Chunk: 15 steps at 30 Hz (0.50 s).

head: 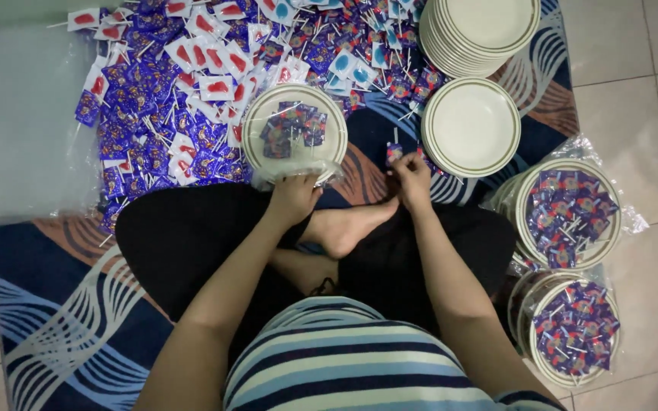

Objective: The person picks up food packets from a pile on the floor and places them into a plastic bag within a plate, then sets the finished plate on a stack.

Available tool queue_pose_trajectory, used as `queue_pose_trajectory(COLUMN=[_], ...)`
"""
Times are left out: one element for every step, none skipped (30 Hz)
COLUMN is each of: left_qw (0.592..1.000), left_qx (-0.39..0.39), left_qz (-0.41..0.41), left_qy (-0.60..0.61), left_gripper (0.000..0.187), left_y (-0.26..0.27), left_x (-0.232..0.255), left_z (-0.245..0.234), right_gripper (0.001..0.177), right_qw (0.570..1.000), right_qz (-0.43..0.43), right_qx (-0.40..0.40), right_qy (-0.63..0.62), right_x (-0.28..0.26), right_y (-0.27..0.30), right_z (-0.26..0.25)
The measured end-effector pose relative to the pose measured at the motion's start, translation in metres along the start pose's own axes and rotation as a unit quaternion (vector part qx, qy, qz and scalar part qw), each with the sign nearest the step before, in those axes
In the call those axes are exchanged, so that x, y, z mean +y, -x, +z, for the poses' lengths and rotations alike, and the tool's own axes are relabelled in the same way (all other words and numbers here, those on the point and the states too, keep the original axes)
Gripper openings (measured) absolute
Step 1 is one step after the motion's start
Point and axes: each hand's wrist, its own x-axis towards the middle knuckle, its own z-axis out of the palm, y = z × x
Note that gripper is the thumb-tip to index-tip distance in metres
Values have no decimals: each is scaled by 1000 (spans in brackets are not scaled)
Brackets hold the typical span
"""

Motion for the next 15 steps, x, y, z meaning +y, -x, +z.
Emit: queue_pose_trajectory(left_qw=[1000, 996, 985, 985, 985, 985, 985, 988, 990, 990, 988, 985, 985, 983, 982], left_qx=[2, -65, -131, -130, -124, -117, -115, -82, -49, -48, -37, -25, -24, -30, -35], left_qz=[1, -38, -77, -77, -83, -89, -89, -68, -47, -47, -53, -58, -57, -63, -68], left_qy=[0, 39, 78, 79, 86, 92, 92, 108, 123, 122, 142, 163, 163, 168, 173], left_gripper=[45, 44, 43, 43, 43, 42, 42, 39, 36, 36, 31, 26, 26, 26, 27], left_y=[-1, -2, -2, -1, 0, -2, -2, -1, -1, 0, 0, 0, -2, -4, -5], left_x=[-2, -5, -7, -7, -7, -9, -8, -8, -8, -9, -10, -11, -11, -10, -9], left_z=[2, 3, 5, 3, 0, -2, -10, -18, -26, -24, -23, -21, -28, -34, -41], right_gripper=[25, 20, 17, 17, 21, 25, 25, 30, 35, 35, 39, 43, 43, 43, 44], right_qw=[1000, 1000, 998, 998, 998, 998, 998, 998, 997, 997, 997, 997, 997, 996, 995], right_qz=[-2, -17, -32, -32, -36, -42, -44, -38, -31, -32, -31, -31, -32, -30, -27], right_qx=[1, -13, -27, -27, -35, -44, -43, -54, -64, -64, -69, -74, -73, -79, -84], right_qy=[0, 21, 41, 42, 27, 11, 11, 8, 5, 4, -7, -19, -19, -34, -49], right_x=[-8, -17, -25, -27, -30, -34, -39, -44, -50, -54, -57, -62, -71, -79, -88], right_y=[8, 16, 23, 30, 36, 40, 43, 46, 50, 53, 56, 59, 64, 69, 75], right_z=[2, 4, 7, 11, 14, 19, 18, 18, 18, 19, 20, 20, 22, 23, 25])
